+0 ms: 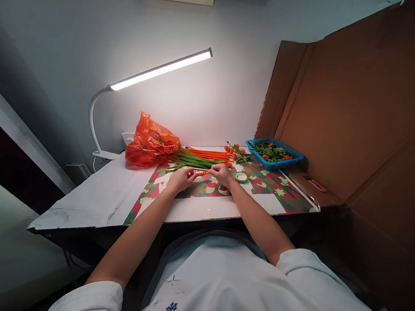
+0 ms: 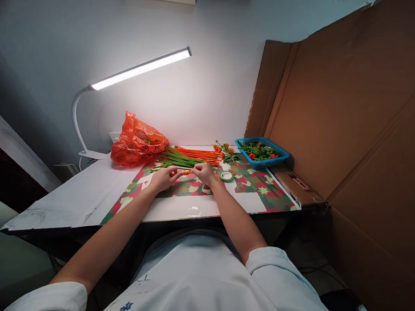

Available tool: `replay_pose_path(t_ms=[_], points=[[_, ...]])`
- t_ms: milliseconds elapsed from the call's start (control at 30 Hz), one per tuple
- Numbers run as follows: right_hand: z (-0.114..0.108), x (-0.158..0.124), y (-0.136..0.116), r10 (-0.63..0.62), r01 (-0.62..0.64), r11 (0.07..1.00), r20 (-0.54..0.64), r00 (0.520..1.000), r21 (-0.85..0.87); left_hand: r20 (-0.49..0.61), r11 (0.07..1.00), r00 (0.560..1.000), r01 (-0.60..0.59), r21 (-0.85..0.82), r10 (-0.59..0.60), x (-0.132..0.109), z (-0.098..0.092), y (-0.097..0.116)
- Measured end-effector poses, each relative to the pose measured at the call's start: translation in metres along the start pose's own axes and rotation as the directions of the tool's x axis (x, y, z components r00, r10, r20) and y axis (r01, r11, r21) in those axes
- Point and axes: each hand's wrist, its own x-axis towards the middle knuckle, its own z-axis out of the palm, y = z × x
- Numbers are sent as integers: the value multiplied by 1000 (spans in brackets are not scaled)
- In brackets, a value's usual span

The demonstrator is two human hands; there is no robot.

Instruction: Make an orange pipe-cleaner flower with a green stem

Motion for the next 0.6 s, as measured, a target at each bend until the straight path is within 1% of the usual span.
replay_pose_path(t_ms=[167,300,433,600], points=[[11,-6,-6,-16,16,1000,43,999,-8,-93,995,991,101,23,-99,1,4,-1],[15,-7,-8,-6,4,1000,97,995,24,-151,991,979,134,-8,-134,1,5,-2],[14,-6,-8,31,-46,995,160,987,85,-146,990,982,102,-96,-116,3,6,-6],[7,-1,-8,81,-124,976,233,969,178,-81,969,997,-3,-248,-17,10,7,-21]])
